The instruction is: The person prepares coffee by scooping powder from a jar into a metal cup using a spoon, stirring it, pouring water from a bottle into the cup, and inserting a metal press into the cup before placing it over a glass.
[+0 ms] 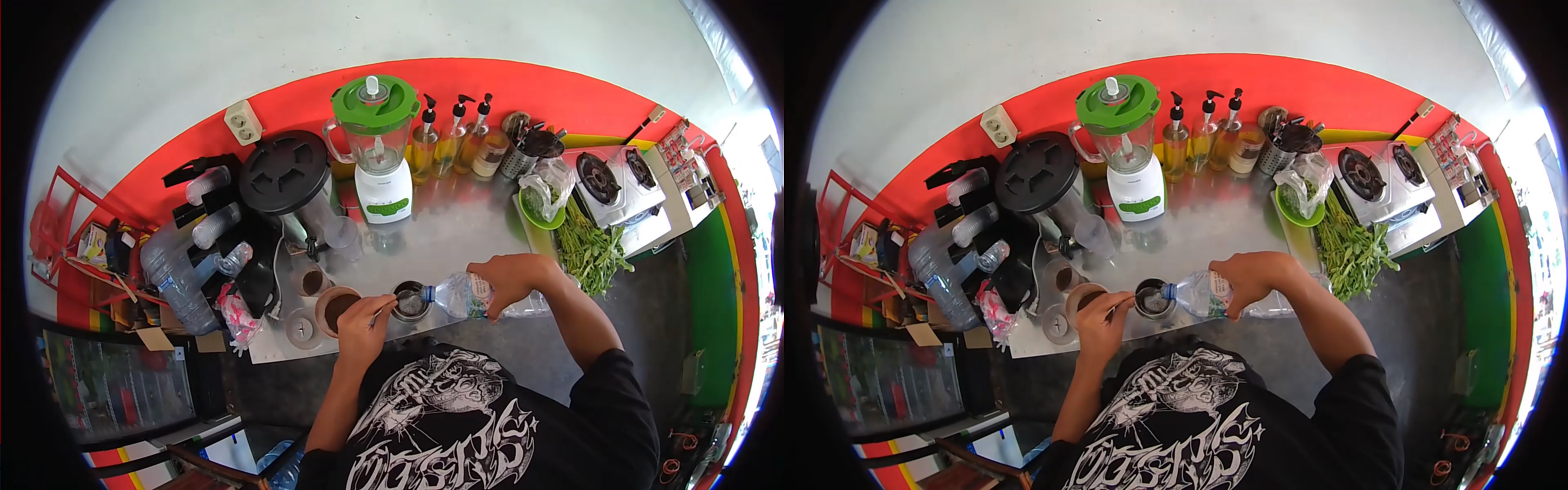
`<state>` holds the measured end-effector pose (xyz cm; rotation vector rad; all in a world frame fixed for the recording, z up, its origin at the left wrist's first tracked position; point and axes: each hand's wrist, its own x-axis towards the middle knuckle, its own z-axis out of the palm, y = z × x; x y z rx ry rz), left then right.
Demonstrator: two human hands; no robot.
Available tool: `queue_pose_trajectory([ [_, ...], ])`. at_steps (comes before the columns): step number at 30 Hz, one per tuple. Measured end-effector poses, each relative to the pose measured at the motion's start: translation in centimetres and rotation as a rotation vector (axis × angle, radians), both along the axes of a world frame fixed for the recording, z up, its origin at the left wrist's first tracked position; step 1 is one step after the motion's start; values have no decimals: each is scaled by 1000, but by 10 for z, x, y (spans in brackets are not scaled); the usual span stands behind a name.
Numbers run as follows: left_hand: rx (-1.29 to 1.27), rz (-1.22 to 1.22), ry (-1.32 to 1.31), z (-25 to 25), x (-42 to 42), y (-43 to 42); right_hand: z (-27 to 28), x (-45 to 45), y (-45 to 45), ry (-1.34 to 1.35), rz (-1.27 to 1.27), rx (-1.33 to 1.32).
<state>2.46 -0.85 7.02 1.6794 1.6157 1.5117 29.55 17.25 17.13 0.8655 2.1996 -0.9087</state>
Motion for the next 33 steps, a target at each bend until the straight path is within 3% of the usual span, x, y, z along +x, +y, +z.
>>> queue_pose_trajectory([
  [18,-54,-82,-15,6,-2,3,-2,-1,2,25,15,4],
  [28,-74,9,-84,-5,-6,7,-1,-1,4,16,-1,1],
  [33,-64,-135,-17,7,-7,9,1,-5,4,-8,7,9],
])
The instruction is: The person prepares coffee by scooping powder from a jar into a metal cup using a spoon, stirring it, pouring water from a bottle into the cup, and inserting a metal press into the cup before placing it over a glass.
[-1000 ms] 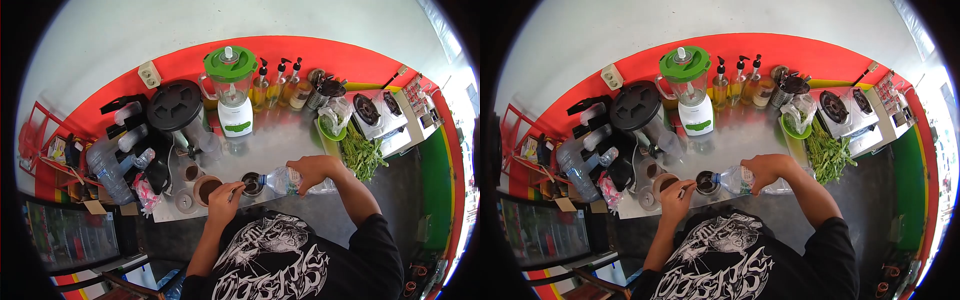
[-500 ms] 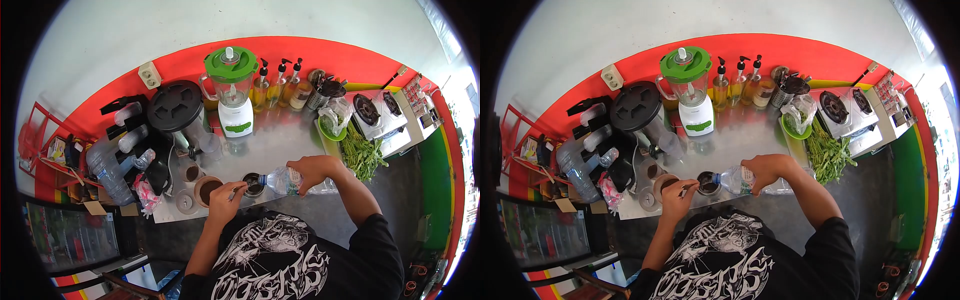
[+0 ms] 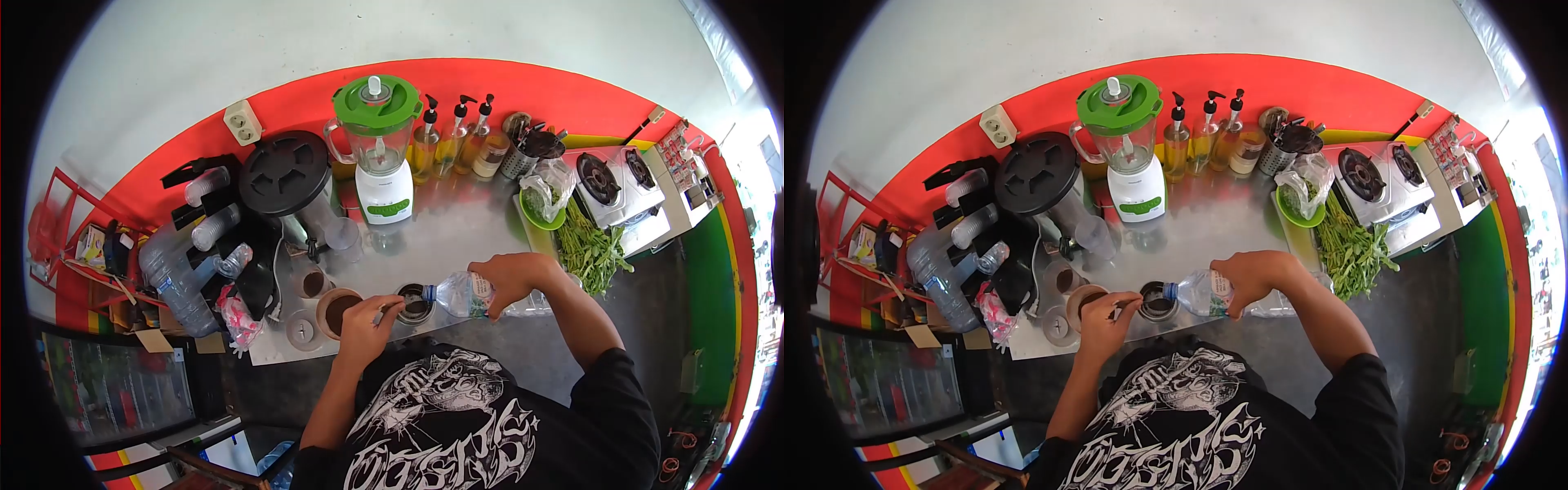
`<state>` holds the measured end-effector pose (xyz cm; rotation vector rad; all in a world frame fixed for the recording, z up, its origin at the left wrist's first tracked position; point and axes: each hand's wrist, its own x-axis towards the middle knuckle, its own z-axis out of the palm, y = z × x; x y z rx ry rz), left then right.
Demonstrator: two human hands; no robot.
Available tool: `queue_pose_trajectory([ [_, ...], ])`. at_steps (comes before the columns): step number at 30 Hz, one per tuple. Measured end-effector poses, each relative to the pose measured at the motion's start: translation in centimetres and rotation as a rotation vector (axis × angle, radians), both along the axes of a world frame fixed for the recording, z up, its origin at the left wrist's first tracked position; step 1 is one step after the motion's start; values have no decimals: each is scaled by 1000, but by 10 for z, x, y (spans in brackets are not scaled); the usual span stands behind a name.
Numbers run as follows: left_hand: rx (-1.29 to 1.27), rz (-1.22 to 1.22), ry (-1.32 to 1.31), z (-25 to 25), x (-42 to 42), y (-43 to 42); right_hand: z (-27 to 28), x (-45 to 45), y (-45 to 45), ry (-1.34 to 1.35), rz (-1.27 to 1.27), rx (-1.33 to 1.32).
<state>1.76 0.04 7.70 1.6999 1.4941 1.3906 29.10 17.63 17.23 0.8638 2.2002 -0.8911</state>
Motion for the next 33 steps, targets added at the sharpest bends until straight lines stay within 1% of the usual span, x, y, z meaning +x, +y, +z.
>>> queue_pose_trajectory([
  [1,-1,0,0,-1,0,0,1,-1,0,0,0,-1],
  [3,-20,105,-18,-5,-2,3,2,-2,0,1,-2,4],
  [7,-73,40,-48,4,-4,3,9,-4,0,-13,0,19],
  [9,22,124,131,16,-3,3,7,-2,0,4,-1,27],
  [10,21,121,132,9,-3,4,6,-1,0,5,-4,26],
  [11,-35,94,6,-4,-2,4,3,-1,1,9,-5,18],
  [12,-90,69,-120,-5,0,4,2,-1,1,11,-5,10],
  [13,-91,70,-120,-5,0,4,4,-1,0,11,-4,10],
  [15,-9,128,18,0,0,5,8,-3,-2,-11,-10,23],
  [19,-50,123,-35,1,4,4,7,-2,0,-12,-5,19],
  [21,-1,65,29,4,5,5,6,-2,1,-2,-3,16],
  [25,11,68,-10,5,6,5,8,-1,1,-9,8,34],
  [27,29,-14,88,5,1,4,7,1,3,42,1,32],
  [30,38,34,121,9,0,1,8,2,5,58,-23,15],
  [32,66,26,121,6,-1,0,9,1,6,53,-24,28],
  [33,121,-16,164,7,0,0,10,1,6,45,-26,37],
])
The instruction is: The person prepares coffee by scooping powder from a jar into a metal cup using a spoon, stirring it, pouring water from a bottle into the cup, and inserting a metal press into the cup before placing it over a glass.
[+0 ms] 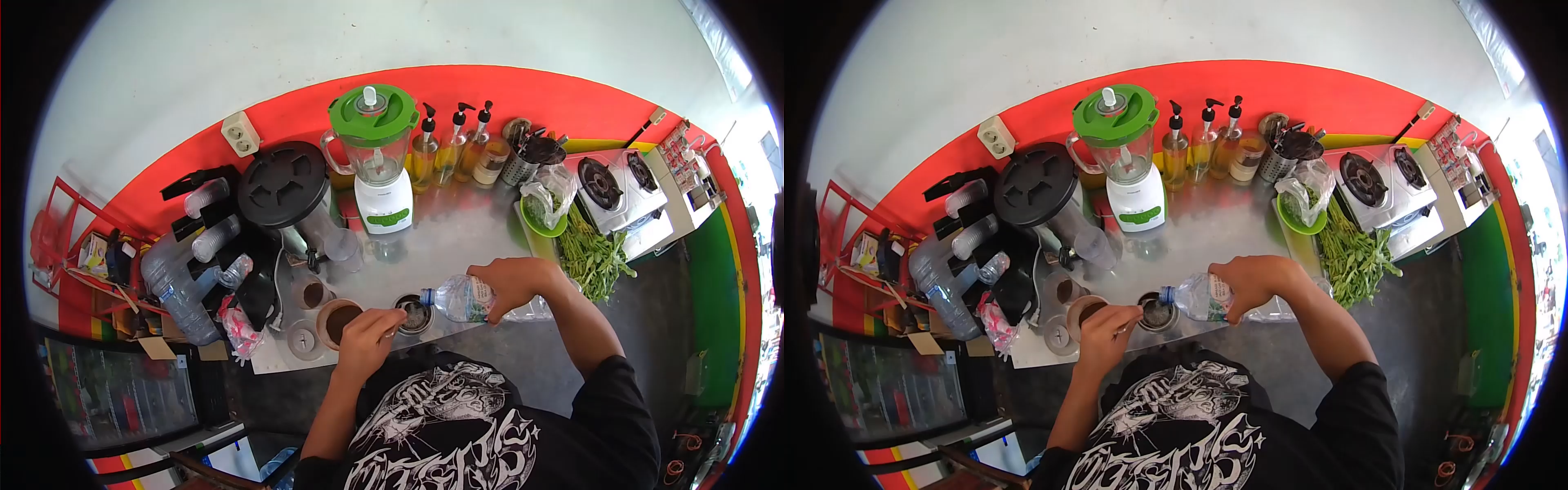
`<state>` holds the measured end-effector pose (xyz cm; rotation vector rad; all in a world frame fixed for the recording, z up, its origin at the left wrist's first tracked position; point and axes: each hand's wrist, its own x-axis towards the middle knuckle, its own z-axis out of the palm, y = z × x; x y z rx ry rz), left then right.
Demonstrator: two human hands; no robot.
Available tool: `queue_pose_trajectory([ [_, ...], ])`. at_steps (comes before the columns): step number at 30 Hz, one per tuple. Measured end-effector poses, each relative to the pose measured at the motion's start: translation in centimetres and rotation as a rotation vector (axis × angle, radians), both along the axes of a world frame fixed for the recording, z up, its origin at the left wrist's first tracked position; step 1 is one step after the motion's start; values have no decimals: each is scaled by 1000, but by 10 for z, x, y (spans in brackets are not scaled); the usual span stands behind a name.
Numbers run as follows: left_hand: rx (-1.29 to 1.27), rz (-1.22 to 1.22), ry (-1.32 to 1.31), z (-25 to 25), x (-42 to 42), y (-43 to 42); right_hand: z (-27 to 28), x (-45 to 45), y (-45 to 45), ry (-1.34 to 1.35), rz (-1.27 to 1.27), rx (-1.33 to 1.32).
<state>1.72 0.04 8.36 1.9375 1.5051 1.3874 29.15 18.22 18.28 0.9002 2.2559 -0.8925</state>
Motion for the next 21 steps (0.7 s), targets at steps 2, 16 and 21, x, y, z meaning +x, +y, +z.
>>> queue_pose_trajectory([
  [2,47,-46,44,2,1,-1,5,-1,1,-4,-1,-15],
  [16,-26,-42,12,-3,2,-8,-4,5,0,71,-33,-62],
  [21,-23,38,-64,4,-1,-8,-35,18,-1,575,-241,-7],
])
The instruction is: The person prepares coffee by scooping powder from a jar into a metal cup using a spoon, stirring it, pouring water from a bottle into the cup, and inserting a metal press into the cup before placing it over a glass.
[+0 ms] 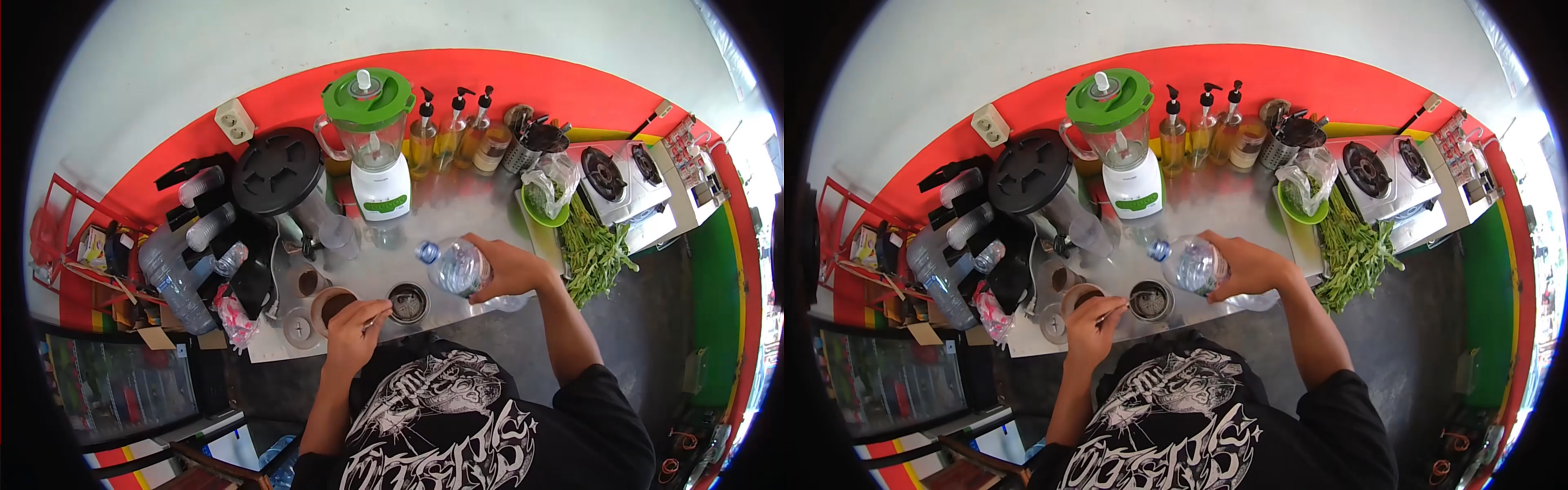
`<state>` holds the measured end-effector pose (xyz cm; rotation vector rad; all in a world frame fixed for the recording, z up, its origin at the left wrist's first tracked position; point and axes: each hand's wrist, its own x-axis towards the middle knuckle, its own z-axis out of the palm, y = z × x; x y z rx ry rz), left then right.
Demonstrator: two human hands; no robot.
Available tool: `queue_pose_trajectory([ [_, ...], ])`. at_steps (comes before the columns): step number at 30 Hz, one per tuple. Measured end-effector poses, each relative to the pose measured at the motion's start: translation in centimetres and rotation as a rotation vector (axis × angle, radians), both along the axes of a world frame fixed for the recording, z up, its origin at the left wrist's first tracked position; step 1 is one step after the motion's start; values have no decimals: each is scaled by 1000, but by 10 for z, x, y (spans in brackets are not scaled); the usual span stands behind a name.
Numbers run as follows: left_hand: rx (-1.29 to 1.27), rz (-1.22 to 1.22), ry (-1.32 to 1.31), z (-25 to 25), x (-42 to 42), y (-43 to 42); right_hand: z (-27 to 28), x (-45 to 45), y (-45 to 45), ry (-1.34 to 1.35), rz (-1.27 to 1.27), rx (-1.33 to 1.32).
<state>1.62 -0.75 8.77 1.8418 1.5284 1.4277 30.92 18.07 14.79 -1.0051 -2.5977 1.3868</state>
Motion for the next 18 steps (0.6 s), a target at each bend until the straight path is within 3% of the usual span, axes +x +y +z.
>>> queue_pose_trajectory([
  [2,7,22,10,0,2,3,-16,-2,-3,47,-33,-9],
  [8,57,55,88,14,13,15,-89,-20,-11,470,-466,49],
  [13,-3,6,111,9,19,16,-119,-45,-19,585,-584,-60],
  [18,-71,105,56,7,22,10,-151,-58,-26,607,-638,-8],
])
